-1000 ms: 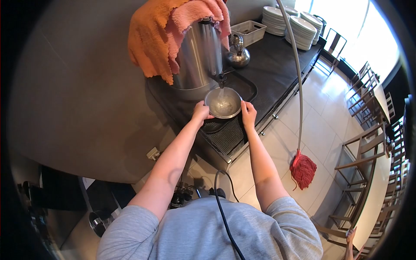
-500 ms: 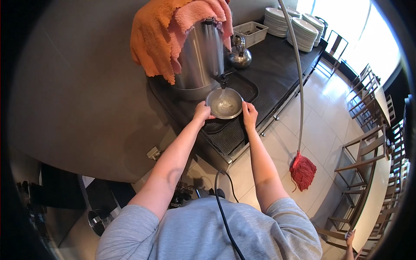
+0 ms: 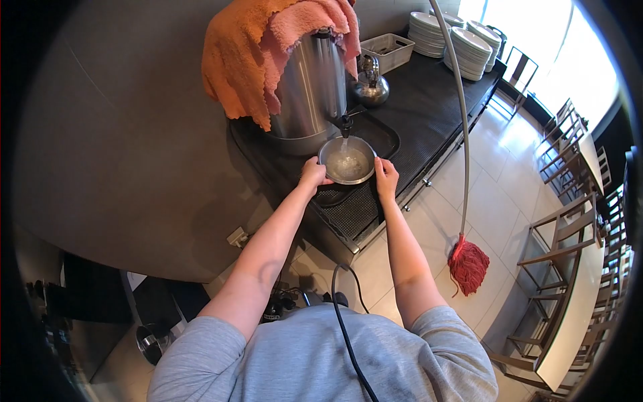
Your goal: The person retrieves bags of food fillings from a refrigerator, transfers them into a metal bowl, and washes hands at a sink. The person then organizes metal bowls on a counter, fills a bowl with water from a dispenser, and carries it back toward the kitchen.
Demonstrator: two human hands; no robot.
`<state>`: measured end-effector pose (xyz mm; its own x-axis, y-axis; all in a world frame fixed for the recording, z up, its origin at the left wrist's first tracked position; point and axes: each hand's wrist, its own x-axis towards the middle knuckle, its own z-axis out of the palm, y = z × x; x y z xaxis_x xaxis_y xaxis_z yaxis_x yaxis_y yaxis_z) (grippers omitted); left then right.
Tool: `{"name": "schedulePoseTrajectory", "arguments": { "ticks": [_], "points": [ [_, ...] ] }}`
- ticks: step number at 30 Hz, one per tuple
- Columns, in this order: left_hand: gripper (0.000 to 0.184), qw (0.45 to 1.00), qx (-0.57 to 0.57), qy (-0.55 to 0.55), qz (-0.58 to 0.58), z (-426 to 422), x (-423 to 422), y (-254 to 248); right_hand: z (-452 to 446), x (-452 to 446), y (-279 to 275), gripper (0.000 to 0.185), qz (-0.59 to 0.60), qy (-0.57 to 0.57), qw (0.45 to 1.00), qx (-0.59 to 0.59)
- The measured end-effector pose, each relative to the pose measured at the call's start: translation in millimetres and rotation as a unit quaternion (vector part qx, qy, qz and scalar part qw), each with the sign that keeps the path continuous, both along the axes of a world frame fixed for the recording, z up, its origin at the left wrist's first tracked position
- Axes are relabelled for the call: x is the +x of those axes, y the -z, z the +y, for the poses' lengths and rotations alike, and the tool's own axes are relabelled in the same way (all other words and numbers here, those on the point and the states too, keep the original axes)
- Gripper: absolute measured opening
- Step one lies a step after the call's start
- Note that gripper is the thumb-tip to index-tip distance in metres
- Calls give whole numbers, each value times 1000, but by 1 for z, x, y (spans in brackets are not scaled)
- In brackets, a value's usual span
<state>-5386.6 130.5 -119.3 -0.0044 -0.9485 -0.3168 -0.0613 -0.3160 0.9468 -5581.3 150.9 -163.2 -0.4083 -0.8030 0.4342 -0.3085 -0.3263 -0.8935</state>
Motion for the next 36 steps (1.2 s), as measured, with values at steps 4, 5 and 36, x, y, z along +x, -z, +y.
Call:
{"name": "schedulePoseTrajectory", "arguments": {
  "ticks": [4,5,36],
  "points": [
    [30,1000,21,11,0,3,1,-6,1,0,-1,23,4,2,1000,3],
    [30,1000,22,11,0,5,-1,-6,1,0,-2,23,4,2,1000,3],
    [16,905,244,193,-291,388,182,214,-2,0,8,27,-5,0,1000,-13]
  ]
}}
